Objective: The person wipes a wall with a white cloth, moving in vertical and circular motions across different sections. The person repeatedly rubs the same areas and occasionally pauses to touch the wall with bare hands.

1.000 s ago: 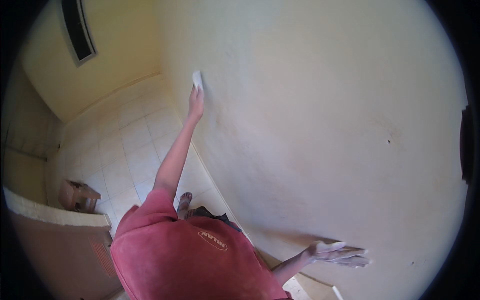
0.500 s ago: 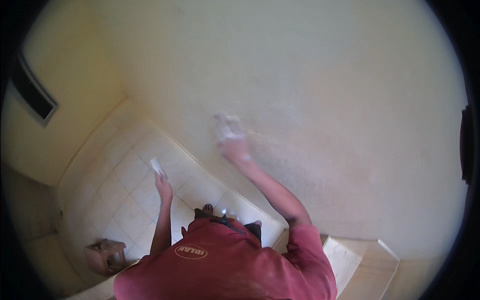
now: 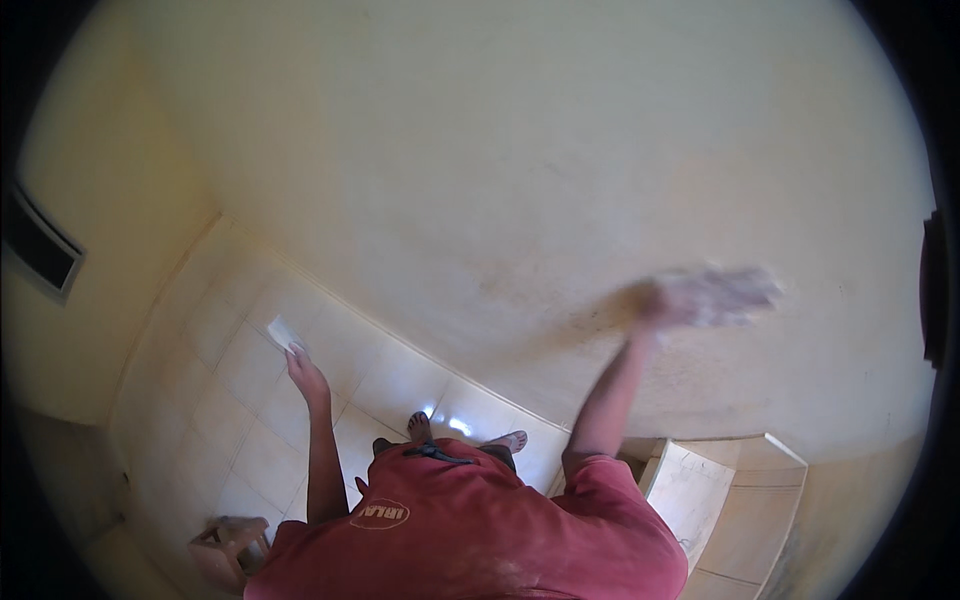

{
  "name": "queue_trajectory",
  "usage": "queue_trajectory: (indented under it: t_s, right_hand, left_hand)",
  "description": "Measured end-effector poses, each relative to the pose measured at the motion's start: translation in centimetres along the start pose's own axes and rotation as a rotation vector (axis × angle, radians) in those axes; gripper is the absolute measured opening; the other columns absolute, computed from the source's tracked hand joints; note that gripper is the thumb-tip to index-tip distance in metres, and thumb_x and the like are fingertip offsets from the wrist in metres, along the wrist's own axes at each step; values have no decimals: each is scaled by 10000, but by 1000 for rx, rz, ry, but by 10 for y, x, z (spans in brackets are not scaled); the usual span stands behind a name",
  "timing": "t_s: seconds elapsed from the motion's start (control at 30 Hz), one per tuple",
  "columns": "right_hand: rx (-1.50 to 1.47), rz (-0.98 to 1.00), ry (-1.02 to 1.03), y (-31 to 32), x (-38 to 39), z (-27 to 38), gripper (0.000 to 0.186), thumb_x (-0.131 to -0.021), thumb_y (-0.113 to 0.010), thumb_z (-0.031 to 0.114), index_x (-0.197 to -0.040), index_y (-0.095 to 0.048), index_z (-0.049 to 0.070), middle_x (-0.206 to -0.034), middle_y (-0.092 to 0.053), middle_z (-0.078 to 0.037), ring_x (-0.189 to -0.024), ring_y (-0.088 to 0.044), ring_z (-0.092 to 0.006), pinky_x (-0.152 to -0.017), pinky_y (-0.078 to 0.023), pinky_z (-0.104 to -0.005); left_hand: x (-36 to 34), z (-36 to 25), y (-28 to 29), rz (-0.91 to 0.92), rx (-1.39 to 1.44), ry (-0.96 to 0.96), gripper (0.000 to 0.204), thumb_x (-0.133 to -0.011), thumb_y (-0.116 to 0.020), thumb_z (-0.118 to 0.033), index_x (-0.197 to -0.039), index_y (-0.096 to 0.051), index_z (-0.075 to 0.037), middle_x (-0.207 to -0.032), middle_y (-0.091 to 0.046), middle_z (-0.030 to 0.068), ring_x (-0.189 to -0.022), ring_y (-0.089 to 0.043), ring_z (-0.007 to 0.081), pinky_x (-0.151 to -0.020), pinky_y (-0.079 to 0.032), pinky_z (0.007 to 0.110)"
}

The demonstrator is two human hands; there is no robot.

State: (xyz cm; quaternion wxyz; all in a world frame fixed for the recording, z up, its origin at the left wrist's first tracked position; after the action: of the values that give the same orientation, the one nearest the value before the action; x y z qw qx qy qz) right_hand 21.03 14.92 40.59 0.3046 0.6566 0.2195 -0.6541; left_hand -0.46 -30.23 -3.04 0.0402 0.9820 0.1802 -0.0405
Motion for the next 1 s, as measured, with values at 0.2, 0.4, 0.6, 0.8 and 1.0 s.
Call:
queue_trajectory:
  t_s: [0.2,0.4,0.6,0.8,1.0]
  right_hand:
    - [-939,775,897,2,250,188,396,-865,-666,289,-1234,-677,146,-1473,-499,-140,-1385,-445,-317,-1193,-280,-485]
    - [-668,118,198,53,26,7,491,-930,-571,313,-1368,-560,92,-1493,-457,-183,-1413,-358,-410,-1175,-238,-569]
    - [-292,256,390,20,52,83,635,-945,-540,422,-1534,-382,244,-1634,-197,-170,-1515,-128,-396,-1140,-69,-725]
    - [-835,689,720,63,154,148,584,-851,-687,335,-1409,-562,222,-1527,-447,-101,-1431,-388,-313,-1166,-315,-502]
    - [-367,182,163,70,11,-23,466,-957,-542,363,-1417,-560,290,-1579,-315,-217,-1489,-180,-450,-1196,-34,-618]
  left_hand:
    - [5,-18,-26,242,28,-13,539,-1089,-355,-292,-1428,-378,126,-1431,-463,295,-1343,-451,362,-1133,-319,417]
    - [6,-98,-36,186,67,-239,524,-1086,-352,-260,-1436,-358,131,-1453,-434,299,-1360,-433,381,-1133,-322,426]
    - [9,-77,-60,166,149,-172,518,-1084,-360,-241,-1441,-345,134,-1466,-420,300,-1387,-403,376,-1149,-299,414]
    - [21,-119,-86,129,292,-200,517,-1079,-367,-201,-1478,-291,119,-1522,-348,295,-1425,-352,371,-1175,-266,410]
    - [-4,-206,-146,4,239,-445,541,-1081,-379,-227,-1504,-265,91,-1575,-292,246,-1466,-293,330,-1198,-227,397]
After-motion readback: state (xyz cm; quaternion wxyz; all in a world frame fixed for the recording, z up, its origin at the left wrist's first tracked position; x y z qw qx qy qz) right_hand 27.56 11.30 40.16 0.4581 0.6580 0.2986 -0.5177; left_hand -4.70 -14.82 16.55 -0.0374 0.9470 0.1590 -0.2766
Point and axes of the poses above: each hand's wrist, its own x-axis away from the middle knuckle, its own y-axis out of the back of the hand, z = x × y, the point moved 10 cm from there along -x, towards the middle knuckle
